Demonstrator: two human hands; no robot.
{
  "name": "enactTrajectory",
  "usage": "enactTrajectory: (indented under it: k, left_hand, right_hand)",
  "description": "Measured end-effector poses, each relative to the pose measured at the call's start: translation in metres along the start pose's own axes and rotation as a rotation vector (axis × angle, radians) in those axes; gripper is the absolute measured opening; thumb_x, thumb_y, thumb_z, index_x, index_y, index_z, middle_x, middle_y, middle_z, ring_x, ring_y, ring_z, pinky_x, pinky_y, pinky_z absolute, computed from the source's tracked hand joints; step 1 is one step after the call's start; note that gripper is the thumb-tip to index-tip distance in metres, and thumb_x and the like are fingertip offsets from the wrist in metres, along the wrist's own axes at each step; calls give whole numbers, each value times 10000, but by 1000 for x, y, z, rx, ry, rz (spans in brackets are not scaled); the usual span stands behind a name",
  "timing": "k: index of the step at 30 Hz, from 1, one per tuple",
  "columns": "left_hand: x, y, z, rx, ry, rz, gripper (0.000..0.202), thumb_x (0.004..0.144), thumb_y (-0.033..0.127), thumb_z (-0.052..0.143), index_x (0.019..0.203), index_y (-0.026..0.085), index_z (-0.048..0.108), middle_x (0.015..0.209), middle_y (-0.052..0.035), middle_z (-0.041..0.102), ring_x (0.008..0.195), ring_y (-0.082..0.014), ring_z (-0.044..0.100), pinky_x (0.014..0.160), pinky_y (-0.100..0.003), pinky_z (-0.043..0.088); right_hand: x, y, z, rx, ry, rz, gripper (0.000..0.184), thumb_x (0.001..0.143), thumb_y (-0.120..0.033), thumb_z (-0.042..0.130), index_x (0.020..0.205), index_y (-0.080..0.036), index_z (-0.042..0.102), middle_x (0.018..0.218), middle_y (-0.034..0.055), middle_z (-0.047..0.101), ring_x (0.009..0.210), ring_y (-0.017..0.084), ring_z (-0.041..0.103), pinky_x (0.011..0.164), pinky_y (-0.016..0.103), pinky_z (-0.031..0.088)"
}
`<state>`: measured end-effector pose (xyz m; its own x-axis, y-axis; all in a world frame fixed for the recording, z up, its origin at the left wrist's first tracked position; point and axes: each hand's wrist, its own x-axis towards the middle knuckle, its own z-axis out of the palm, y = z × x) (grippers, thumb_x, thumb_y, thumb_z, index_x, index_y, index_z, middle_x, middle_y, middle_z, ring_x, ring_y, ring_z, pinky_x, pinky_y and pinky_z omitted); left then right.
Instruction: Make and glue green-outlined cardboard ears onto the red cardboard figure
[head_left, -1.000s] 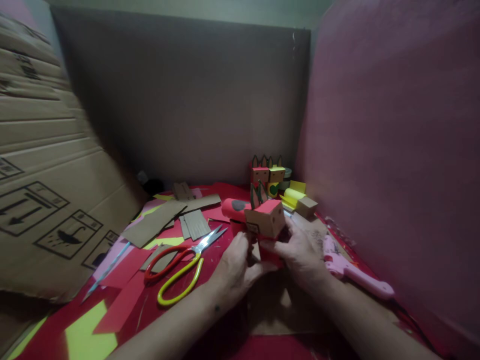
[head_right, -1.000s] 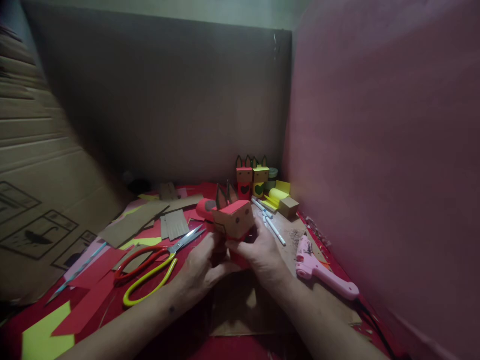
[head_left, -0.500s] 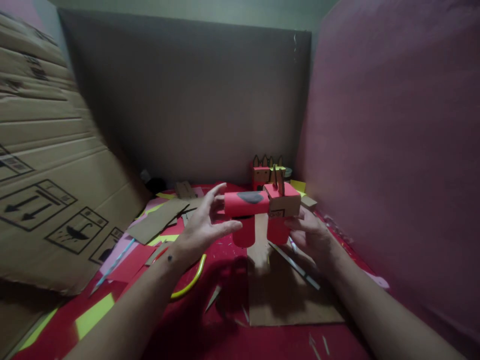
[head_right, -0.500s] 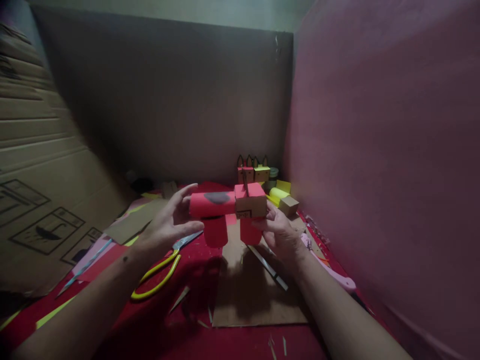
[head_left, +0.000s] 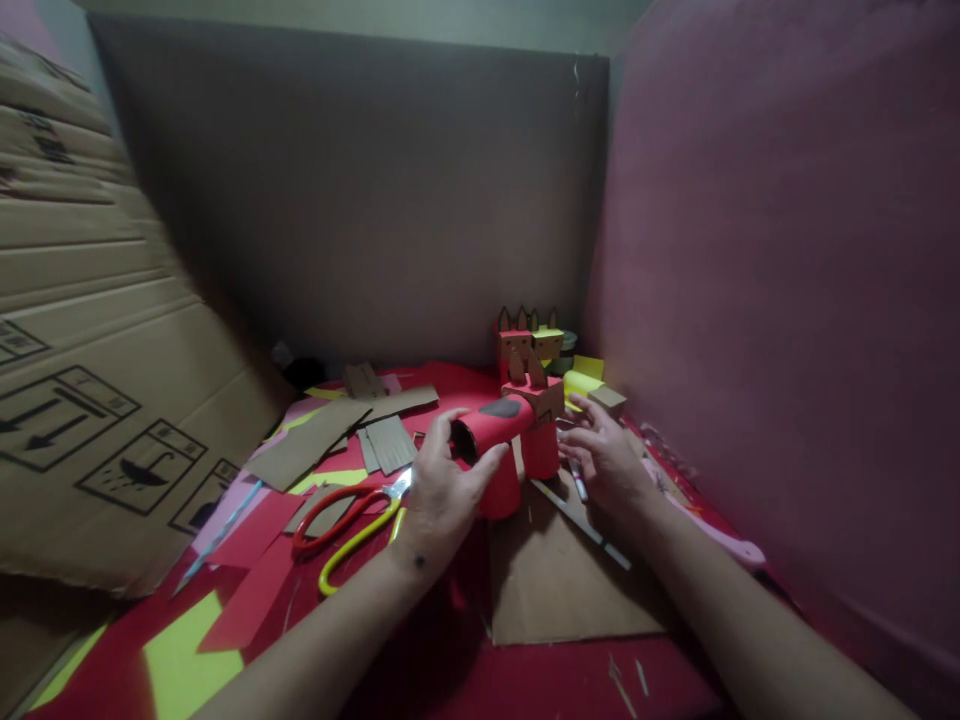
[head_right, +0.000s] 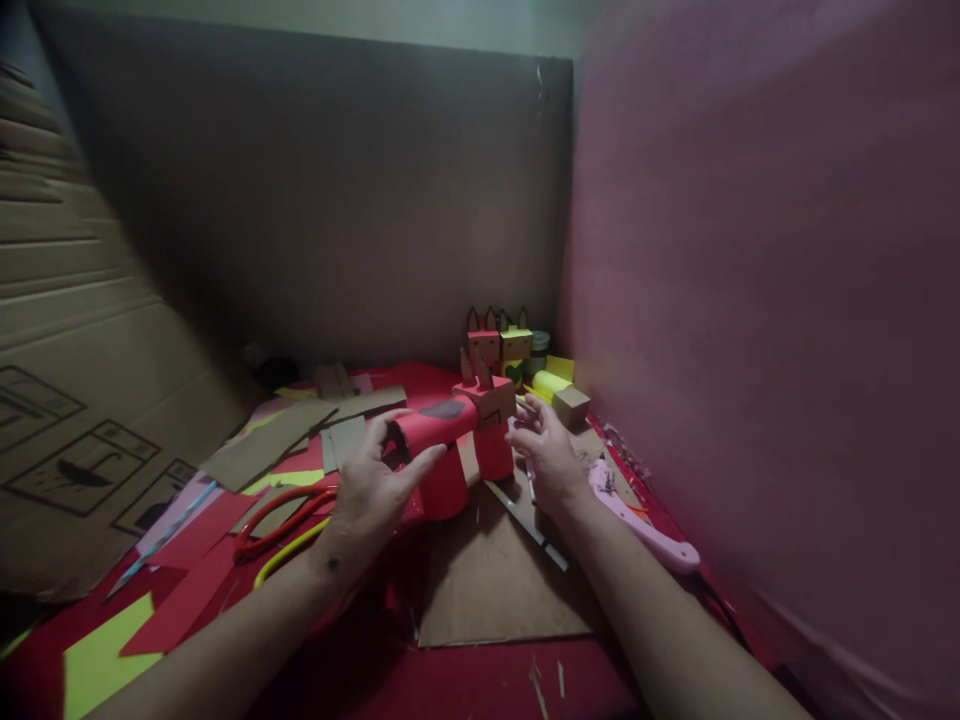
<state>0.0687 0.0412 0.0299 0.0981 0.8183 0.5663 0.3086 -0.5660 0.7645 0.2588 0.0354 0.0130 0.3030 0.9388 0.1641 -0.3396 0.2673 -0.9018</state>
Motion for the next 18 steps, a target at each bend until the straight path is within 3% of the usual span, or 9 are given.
enactTrajectory:
  k: [8, 18]
  left_hand:
    - [-1, -7, 20, 144, 80, 206, 434, 775, 310, 648, 1133, 173, 446, 1066, -103, 541, 1005, -253, 546, 875, -431, 456]
    - [-9, -8, 27, 231, -24, 283, 545, 788, 195, 614, 1262, 179, 347, 1165, -138, 486, 1085, -278, 498, 923, -473, 423]
  right_hand:
    - [4, -1, 17, 108, -157, -79, 306, 894, -287, 552, 1173, -163, 545, 1176, 84, 580, 973, 209, 605, 804, 415, 513]
    - [14, 8, 9, 114, -34, -7, 321, 892, -284, 554, 1190, -167, 534, 1187, 86, 572, 977, 212, 603, 801, 415, 514]
